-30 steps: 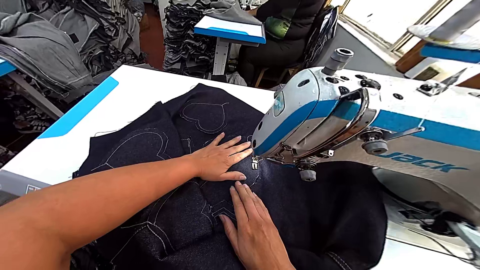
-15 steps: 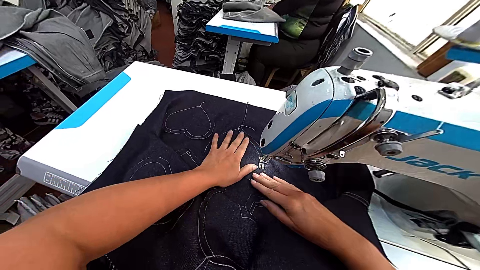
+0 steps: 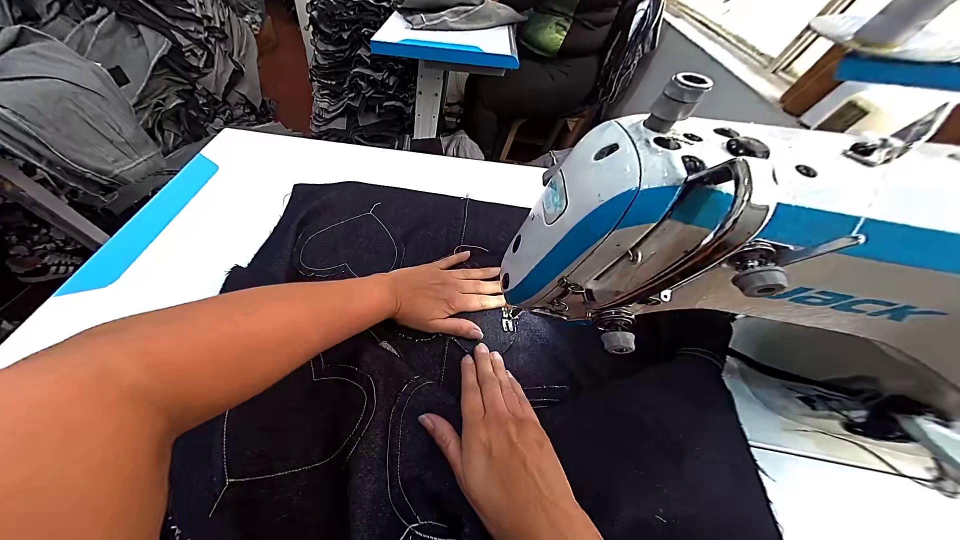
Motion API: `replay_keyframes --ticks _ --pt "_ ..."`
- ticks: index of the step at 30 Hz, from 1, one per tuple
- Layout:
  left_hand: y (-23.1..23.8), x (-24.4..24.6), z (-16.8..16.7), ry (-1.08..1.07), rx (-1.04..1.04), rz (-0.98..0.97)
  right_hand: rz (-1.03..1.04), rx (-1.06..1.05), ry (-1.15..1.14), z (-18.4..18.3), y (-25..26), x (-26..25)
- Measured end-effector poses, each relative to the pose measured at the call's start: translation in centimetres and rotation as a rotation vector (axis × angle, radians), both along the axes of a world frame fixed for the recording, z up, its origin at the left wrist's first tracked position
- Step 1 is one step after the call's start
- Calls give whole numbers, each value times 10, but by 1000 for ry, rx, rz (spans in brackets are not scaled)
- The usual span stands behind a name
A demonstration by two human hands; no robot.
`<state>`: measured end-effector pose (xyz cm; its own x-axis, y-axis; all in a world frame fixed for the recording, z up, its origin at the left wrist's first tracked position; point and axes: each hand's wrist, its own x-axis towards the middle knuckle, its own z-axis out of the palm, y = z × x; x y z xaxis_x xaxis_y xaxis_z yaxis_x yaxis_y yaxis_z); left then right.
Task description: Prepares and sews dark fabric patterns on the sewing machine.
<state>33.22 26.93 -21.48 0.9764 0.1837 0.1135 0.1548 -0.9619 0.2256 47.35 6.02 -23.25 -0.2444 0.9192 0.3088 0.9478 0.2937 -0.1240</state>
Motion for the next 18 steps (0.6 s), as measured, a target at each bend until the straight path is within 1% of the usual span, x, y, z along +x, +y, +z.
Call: replay_keyframes --ticks 5,8,11,13,16,18 --pt "-12 -2 0 6 10 113 84 22 -14 -4 1 20" --pt "-24 -3 2 34 11 228 173 24 -33 -4 7 40" --pt "-44 -1 0 31 22 411 318 33 -65 -1 20 70" --pt "-61 4 -2 26 3 569 463 10 -86 4 36 98" --pt "-85 14 -4 72 -11 795 692 33 -134 10 67 136" --pt "-94 20 -3 93 -32 879 724 -4 -161 19 77 147"
